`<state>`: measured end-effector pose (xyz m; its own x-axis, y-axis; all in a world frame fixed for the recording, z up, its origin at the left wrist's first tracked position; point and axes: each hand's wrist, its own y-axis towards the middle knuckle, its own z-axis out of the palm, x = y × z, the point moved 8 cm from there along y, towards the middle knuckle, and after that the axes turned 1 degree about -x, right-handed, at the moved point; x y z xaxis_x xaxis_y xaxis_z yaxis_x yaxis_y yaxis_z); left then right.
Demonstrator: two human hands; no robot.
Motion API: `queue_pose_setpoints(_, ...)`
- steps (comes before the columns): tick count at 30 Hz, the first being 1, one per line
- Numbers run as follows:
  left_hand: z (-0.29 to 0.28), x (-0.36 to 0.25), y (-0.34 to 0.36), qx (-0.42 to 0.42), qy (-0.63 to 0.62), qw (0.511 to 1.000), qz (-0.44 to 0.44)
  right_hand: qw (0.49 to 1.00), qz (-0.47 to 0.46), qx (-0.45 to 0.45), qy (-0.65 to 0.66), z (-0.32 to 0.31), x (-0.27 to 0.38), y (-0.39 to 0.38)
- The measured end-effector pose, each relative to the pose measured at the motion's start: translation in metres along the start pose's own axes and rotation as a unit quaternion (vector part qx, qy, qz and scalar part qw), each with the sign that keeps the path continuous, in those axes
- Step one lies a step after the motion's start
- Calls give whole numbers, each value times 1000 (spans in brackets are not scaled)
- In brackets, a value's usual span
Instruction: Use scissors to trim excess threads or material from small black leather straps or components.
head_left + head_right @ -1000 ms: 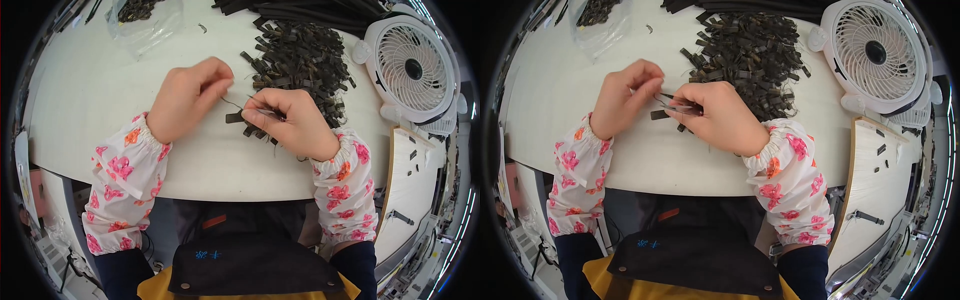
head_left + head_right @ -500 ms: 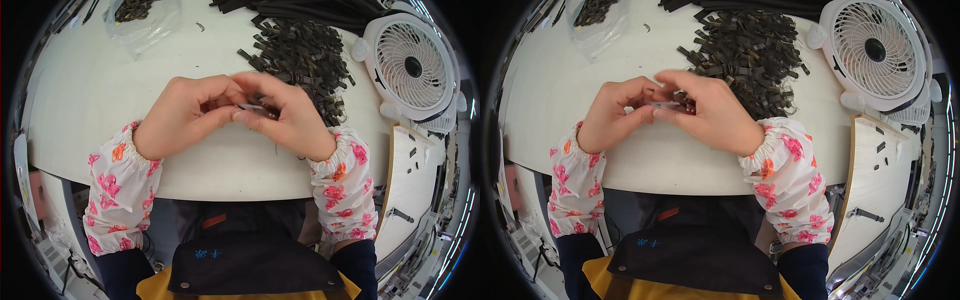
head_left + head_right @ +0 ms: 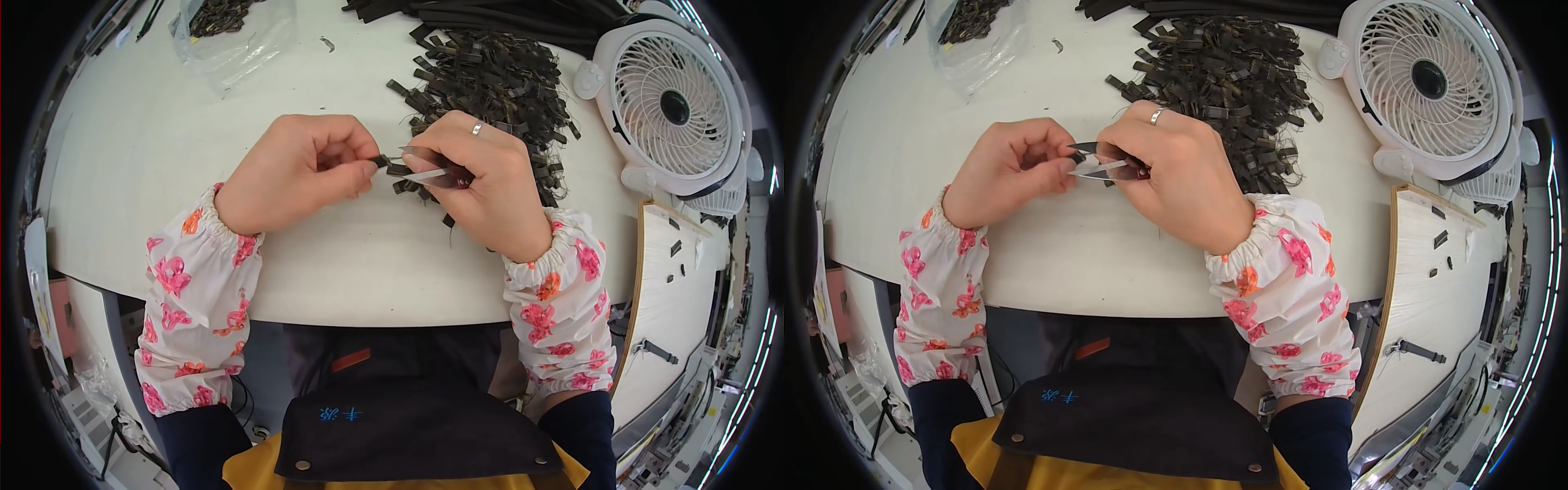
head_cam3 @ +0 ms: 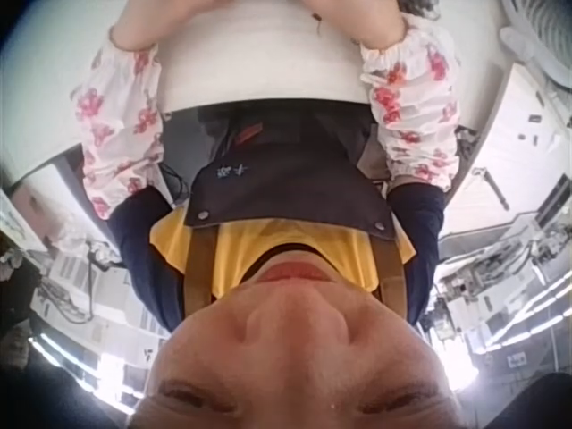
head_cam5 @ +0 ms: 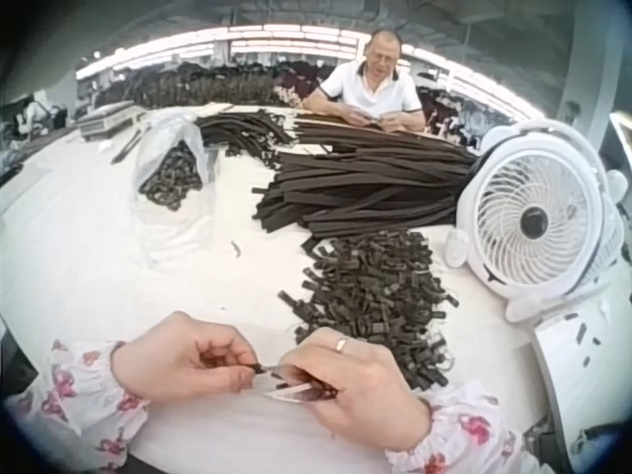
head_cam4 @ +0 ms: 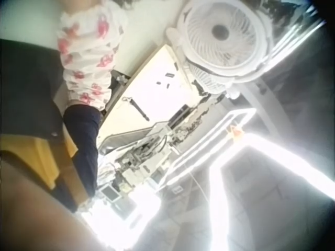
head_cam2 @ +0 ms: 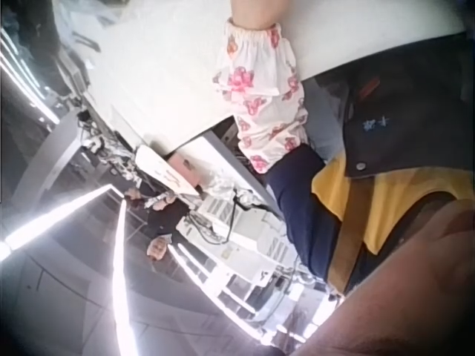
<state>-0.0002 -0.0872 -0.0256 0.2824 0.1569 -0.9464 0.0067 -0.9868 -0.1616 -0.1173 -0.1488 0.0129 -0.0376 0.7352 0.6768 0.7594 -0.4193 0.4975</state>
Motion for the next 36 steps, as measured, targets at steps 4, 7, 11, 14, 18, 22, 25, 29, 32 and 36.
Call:
queue_pose_setpoints(4,-14,-5,-2,-117,-66,989,64,1000,0,8,-20,3,-2,-2)
queue_pose_setpoints(7,-10,-10,-3,-151,-97,978,102,997,-46,6,-59,13,2,-4)
queue_pose_setpoints(11,-1,-6,3,-125,-139,979,82,995,-58,-17,-81,15,3,-4)
queue_pose_setpoints(14,-3,4,7,-136,-261,954,65,982,-103,-39,-155,10,7,-5)
queue_pose_setpoints(18,2,6,4,-110,-236,965,25,984,-39,-88,-151,-12,13,3)
queue_pose_setpoints(22,4,5,4,-119,-240,963,5,965,-63,-130,-221,-14,9,3)
queue_pose_setpoints(25,3,6,4,-120,-237,964,12,944,-116,-117,-286,-7,13,2)
queue_pose_setpoints(29,5,5,5,-120,-239,964,5,933,-147,-134,-299,-5,19,1)
queue_pose_setpoints(32,7,6,5,-130,-244,961,-3,930,-147,-137,-309,-5,22,1)
queue_pose_setpoints(36,10,9,6,-120,-242,963,2,932,-142,-123,-310,-1,22,3)
